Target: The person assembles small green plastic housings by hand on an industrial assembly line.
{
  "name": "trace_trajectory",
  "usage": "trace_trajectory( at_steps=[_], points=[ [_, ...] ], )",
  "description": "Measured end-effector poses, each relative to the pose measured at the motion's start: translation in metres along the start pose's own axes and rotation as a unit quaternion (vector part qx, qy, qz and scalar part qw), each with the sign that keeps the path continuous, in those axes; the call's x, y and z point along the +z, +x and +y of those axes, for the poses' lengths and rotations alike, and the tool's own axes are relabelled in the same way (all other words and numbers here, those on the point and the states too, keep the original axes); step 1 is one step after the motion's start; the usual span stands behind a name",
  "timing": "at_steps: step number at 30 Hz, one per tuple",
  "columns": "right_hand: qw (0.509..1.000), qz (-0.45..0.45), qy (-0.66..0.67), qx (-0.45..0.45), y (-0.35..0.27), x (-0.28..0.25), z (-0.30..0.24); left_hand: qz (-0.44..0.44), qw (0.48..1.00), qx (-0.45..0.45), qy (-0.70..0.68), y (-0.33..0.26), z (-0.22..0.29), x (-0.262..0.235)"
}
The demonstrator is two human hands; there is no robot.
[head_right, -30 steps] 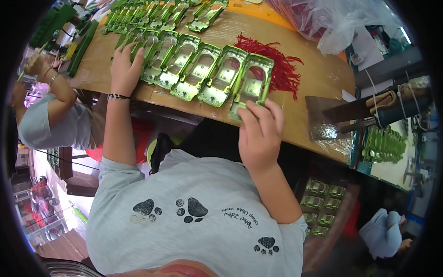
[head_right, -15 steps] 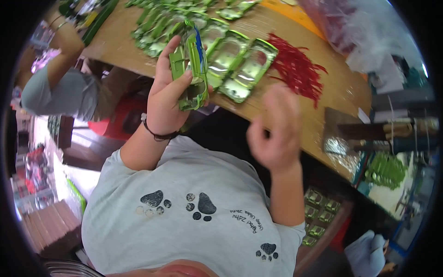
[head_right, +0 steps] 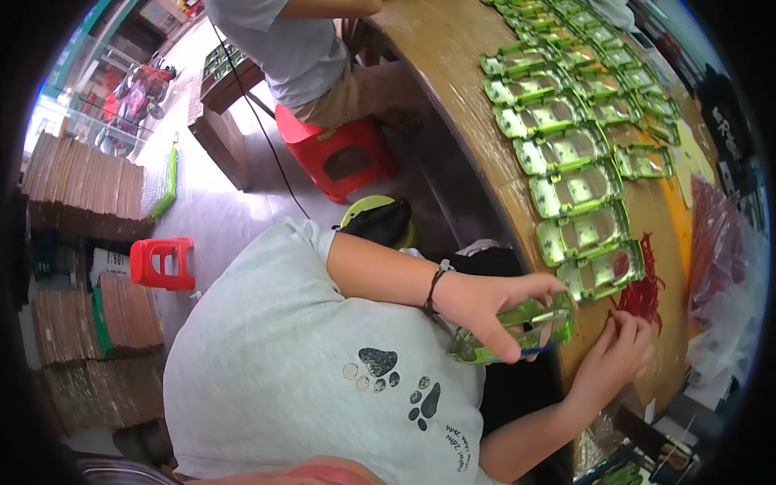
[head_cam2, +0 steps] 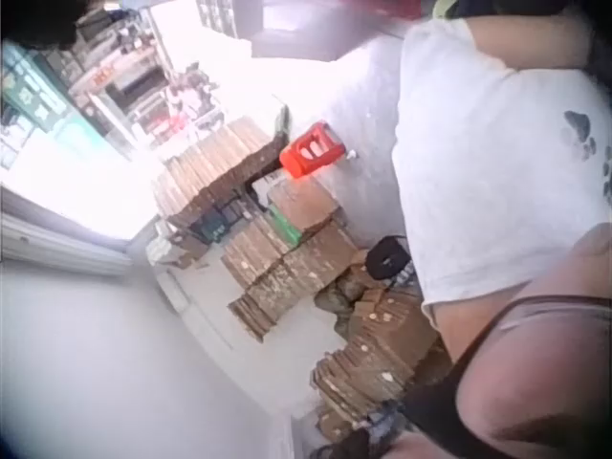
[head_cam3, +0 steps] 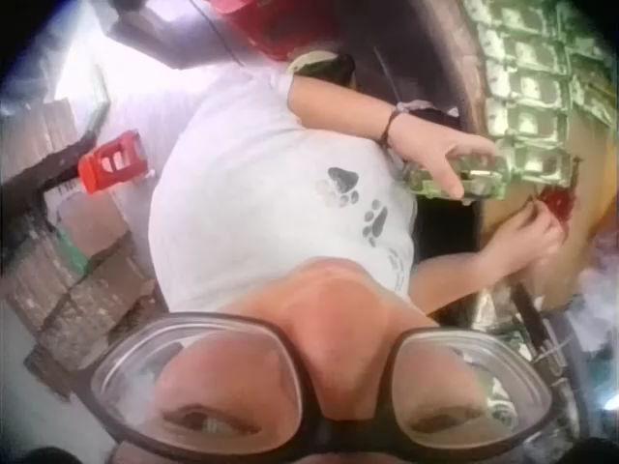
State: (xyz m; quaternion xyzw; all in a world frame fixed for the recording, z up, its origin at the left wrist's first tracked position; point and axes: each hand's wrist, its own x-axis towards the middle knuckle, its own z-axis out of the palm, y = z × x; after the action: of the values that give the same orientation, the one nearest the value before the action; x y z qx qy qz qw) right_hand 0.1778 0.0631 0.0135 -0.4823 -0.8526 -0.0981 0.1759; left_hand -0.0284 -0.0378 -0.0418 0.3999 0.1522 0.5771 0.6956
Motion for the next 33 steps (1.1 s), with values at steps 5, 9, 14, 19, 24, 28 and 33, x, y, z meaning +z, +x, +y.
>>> trace_trajectory(
  at_steps=[5, 9, 14, 19, 24, 28, 33],
  points=[
    [0.996, 0.058, 0.066, -0.018, 0.015, 0.01, 0.003, -0.123, 0.979, -0.045, 0.158, 0.004, 0.003, 0.014],
    [0.978, 0.135, 0.159, 0.026, 0.017, 0.018, 0.012, -0.069, 0.983, -0.129, 0.109, 0.004, 0.017, 0.022],
    [0.903, 0.189, 0.371, 0.107, 0.016, 0.041, 0.026, -0.061, 0.976, -0.148, 0.146, 0.001, 0.005, 0.014],
    [0.741, 0.157, 0.629, 0.175, 0.011, 0.029, 0.023, -0.061, 0.979, -0.174, 0.089, -0.004, 0.001, 0.011],
    [0.75, 0.211, 0.591, 0.208, 0.008, 0.02, 0.029, -0.09, 0.962, -0.121, 0.227, 0.004, -0.001, 0.013],
    [0.81, 0.184, 0.536, 0.149, -0.024, -0.013, -0.007, -0.06, 0.923, 0.002, 0.38, 0.006, 0.002, 0.028],
    [0.906, 0.187, 0.374, -0.067, -0.059, -0.035, -0.018, -0.114, 0.822, 0.005, 0.557, 0.025, 0.025, 0.032]
  ],
)
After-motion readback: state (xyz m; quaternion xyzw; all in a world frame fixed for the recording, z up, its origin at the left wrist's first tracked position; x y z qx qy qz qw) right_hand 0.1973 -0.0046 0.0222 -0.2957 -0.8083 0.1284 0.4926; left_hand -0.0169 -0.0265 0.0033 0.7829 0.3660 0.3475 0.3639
